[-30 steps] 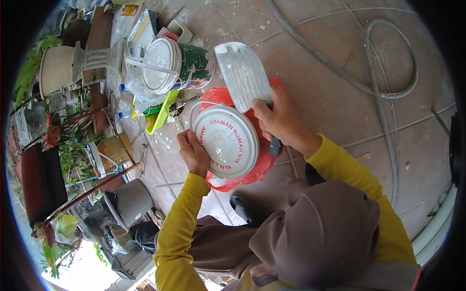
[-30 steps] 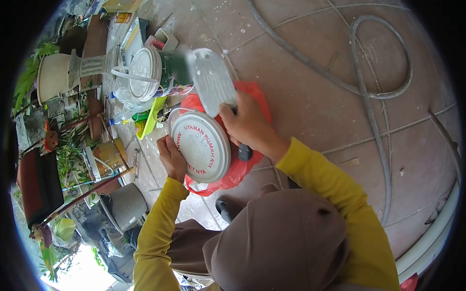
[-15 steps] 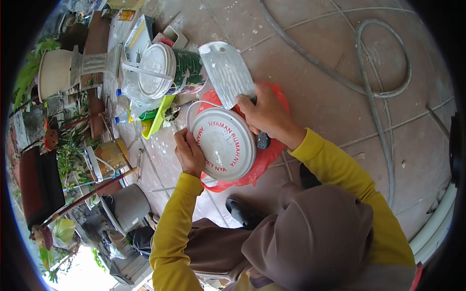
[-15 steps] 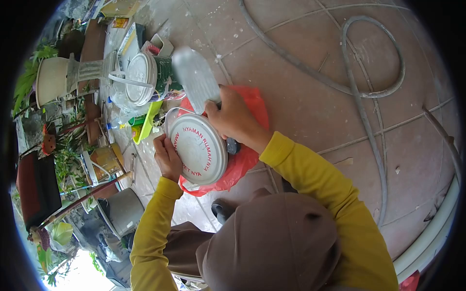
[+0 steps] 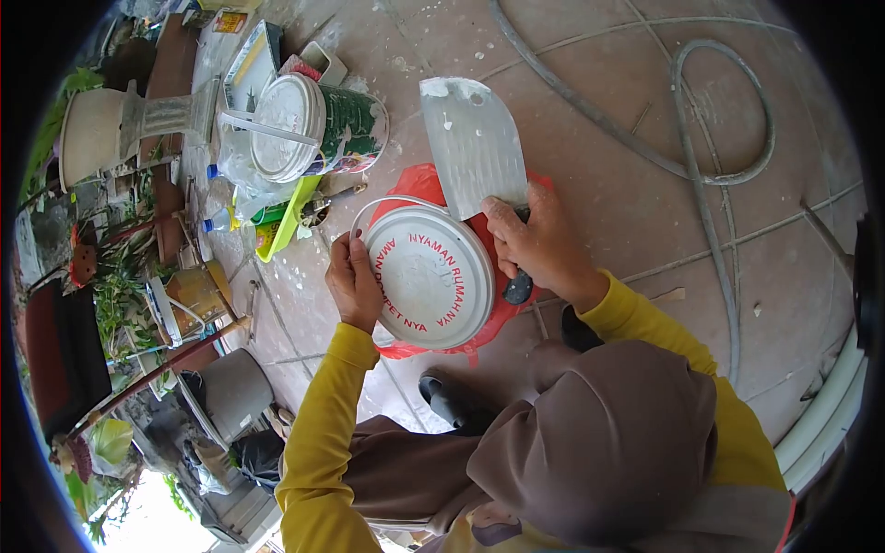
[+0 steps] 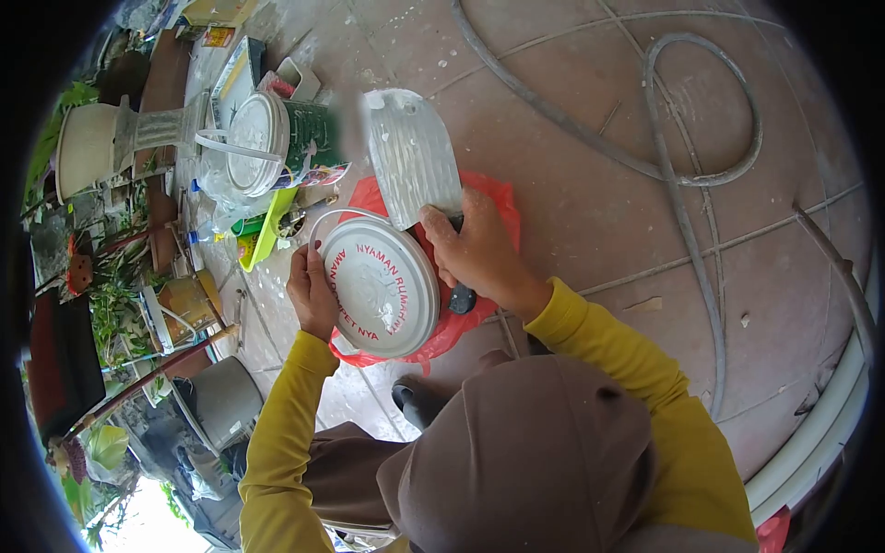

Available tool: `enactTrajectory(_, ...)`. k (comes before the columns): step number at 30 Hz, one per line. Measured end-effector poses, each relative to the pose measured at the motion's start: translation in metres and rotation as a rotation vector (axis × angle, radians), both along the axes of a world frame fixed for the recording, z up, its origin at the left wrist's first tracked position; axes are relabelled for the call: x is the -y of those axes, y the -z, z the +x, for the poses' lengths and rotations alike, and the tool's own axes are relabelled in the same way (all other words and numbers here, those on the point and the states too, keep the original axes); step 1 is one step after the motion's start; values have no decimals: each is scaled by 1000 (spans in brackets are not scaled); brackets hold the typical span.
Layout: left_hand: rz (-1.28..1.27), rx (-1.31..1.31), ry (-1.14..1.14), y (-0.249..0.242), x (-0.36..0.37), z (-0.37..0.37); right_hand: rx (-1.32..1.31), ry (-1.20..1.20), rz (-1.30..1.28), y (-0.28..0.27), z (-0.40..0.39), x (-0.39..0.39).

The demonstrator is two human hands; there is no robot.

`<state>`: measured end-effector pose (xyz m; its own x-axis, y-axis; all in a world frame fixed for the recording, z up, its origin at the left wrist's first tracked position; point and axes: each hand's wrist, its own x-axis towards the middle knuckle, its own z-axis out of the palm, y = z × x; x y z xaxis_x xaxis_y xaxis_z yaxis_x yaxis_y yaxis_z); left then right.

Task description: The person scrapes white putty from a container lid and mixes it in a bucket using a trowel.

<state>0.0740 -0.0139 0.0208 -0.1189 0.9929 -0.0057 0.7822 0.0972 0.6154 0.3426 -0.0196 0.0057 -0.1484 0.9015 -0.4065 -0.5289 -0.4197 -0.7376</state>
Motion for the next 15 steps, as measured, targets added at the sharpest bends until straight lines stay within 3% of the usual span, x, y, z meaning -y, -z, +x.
enactTrajectory(4, 31, -77, 87, -4, -6, 0, -4, 38, 45, 6, -6, 19)
enactTrajectory(11, 221, -217, 436, -9, -40, -13, -152, 167, 50, 7, -21, 53)
enactTrajectory(14, 275, -258, 309, -23, -26, -14, -148, 167, 39, 3, -15, 50)
enactTrajectory(15, 362, -211, 433, -33, -17, -15, -144, 166, 31, 2, -14, 50)
